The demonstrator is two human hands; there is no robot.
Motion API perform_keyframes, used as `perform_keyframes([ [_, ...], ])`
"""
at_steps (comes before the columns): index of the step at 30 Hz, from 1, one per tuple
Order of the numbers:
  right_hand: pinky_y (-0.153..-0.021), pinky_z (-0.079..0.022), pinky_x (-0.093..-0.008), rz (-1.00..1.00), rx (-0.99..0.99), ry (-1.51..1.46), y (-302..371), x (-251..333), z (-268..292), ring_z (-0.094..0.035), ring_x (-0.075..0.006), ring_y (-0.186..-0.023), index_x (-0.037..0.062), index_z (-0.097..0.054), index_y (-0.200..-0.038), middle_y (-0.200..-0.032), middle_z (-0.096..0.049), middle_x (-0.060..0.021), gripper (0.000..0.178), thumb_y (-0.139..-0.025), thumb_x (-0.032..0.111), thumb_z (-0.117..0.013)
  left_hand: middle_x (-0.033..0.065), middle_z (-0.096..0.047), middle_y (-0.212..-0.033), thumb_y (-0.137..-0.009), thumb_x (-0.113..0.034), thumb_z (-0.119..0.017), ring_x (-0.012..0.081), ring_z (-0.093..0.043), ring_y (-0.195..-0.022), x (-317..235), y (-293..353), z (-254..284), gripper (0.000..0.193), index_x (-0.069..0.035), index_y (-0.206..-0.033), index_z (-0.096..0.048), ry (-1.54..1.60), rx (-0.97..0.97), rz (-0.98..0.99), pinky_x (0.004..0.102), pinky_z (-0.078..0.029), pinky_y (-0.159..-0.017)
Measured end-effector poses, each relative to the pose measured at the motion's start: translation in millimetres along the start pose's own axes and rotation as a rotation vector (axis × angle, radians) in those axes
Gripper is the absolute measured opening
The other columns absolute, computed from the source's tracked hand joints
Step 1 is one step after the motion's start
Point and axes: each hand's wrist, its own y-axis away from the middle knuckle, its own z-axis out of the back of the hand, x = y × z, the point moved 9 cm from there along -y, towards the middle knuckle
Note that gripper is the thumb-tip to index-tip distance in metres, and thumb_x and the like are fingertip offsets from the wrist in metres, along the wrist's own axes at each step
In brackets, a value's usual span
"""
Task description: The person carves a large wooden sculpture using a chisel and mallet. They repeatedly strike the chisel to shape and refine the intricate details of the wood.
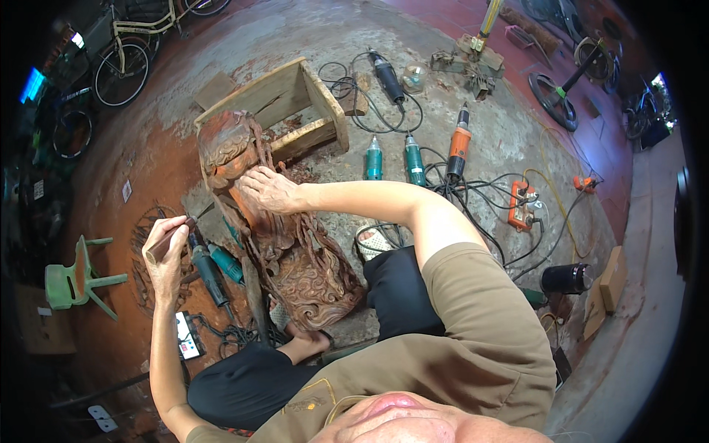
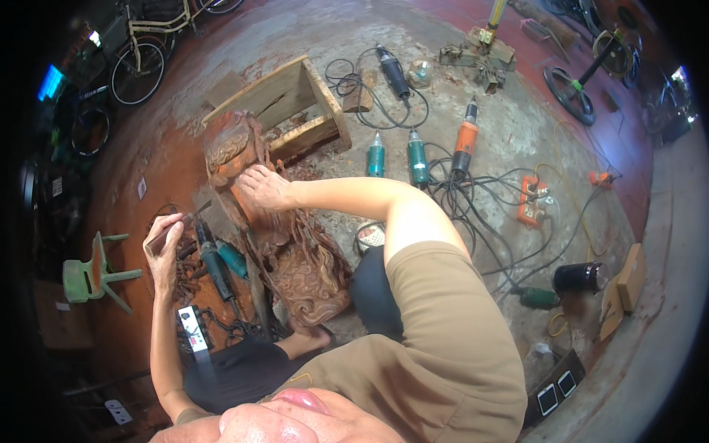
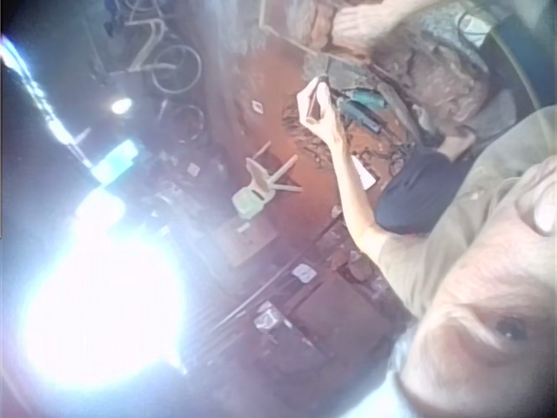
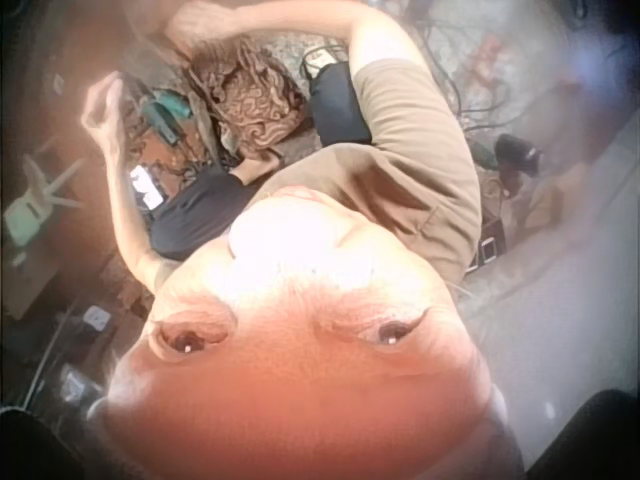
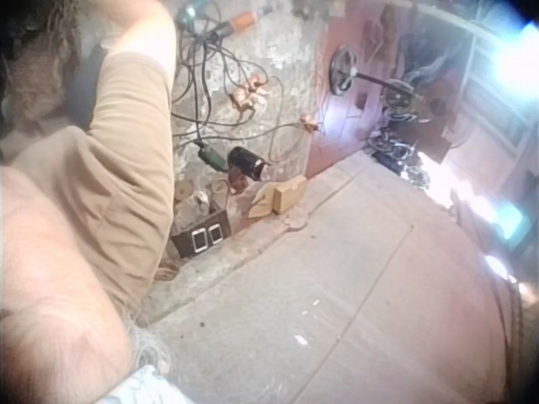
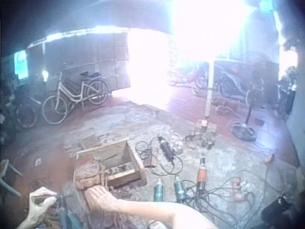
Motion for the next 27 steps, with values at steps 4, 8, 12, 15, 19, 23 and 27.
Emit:
perform_keyframes([
  [4,-0.119,-0.028,-0.0486,0.021,0.220,-0.026,9,24,-14,-0.038,-0.0373,-0.142,-0.0066,-0.052,-0.134,-0.148,-0.046,-0.0231,0.060,-0.094,0.038,-0.058,0.0000,-0.064,-0.095,-0.095,-0.010,-0.068,0.0091,-0.060,-0.086,33,5,2,0.014,-0.003,-0.107,-0.072,0.095,-0.043,0.159,0.0249,-0.047,-0.079],
  [8,-0.116,-0.034,-0.0439,0.086,0.250,-0.182,37,54,-10,-0.042,-0.0347,-0.140,-0.0047,-0.058,-0.130,-0.147,-0.049,-0.0217,0.052,-0.095,0.034,-0.059,0.0025,-0.067,-0.098,-0.096,-0.011,-0.067,0.0130,-0.067,-0.091,40,13,-6,0.016,0.000,-0.107,-0.071,0.138,-0.058,0.118,0.0275,-0.052,-0.085],
  [12,-0.111,-0.042,-0.0400,-0.011,0.576,-0.538,51,73,0,-0.051,-0.0335,-0.133,-0.0027,-0.067,-0.116,-0.137,-0.058,-0.0197,0.036,-0.094,0.026,-0.060,0.0048,-0.069,-0.100,-0.095,-0.011,-0.067,0.0156,-0.068,-0.095,44,15,-2,0.018,0.001,-0.108,-0.071,0.196,-0.081,0.112,0.0300,-0.053,-0.089],
  [15,-0.112,-0.042,-0.0421,-0.148,0.687,-0.561,34,58,8,-0.055,-0.0355,-0.130,-0.0015,-0.065,-0.120,-0.136,-0.060,-0.0175,0.035,-0.093,0.021,-0.059,0.0070,-0.071,-0.097,-0.095,-0.014,-0.068,0.0176,-0.069,-0.092,36,14,10,0.021,0.001,-0.110,-0.072,0.253,-0.139,0.104,0.0313,-0.053,-0.089],
  [19,-0.120,-0.023,-0.0534,0.049,0.194,-0.114,20,4,-15,-0.038,-0.0353,-0.143,-0.0026,-0.045,-0.142,-0.150,-0.044,-0.0219,0.058,-0.094,0.026,-0.059,0.0108,-0.073,-0.099,-0.094,-0.017,-0.069,0.0195,-0.071,-0.092,40,3,13,0.025,0.001,-0.111,-0.071,0.341,-0.161,0.107,0.0326,-0.054,-0.088],
  [23,-0.123,-0.020,-0.0487,0.100,0.450,-0.067,13,22,-17,-0.028,-0.0333,-0.149,-0.0025,-0.040,-0.148,-0.158,-0.034,-0.0188,0.065,-0.097,0.036,-0.055,0.0119,-0.073,-0.100,-0.094,-0.018,-0.070,0.0196,-0.071,-0.093,54,12,17,0.025,0.000,-0.110,-0.071,0.380,-0.192,0.155,0.0325,-0.054,-0.087],
  [27,-0.122,-0.022,-0.0467,0.146,0.517,-0.223,40,54,-8,-0.033,-0.0295,-0.147,-0.0005,-0.048,-0.143,-0.155,-0.040,-0.0157,0.058,-0.099,0.037,-0.054,0.0116,-0.073,-0.101,-0.094,-0.018,-0.070,0.0191,-0.071,-0.092,57,12,14,0.024,0.000,-0.110,-0.071,0.366,-0.180,0.157,0.0323,-0.054,-0.087],
])
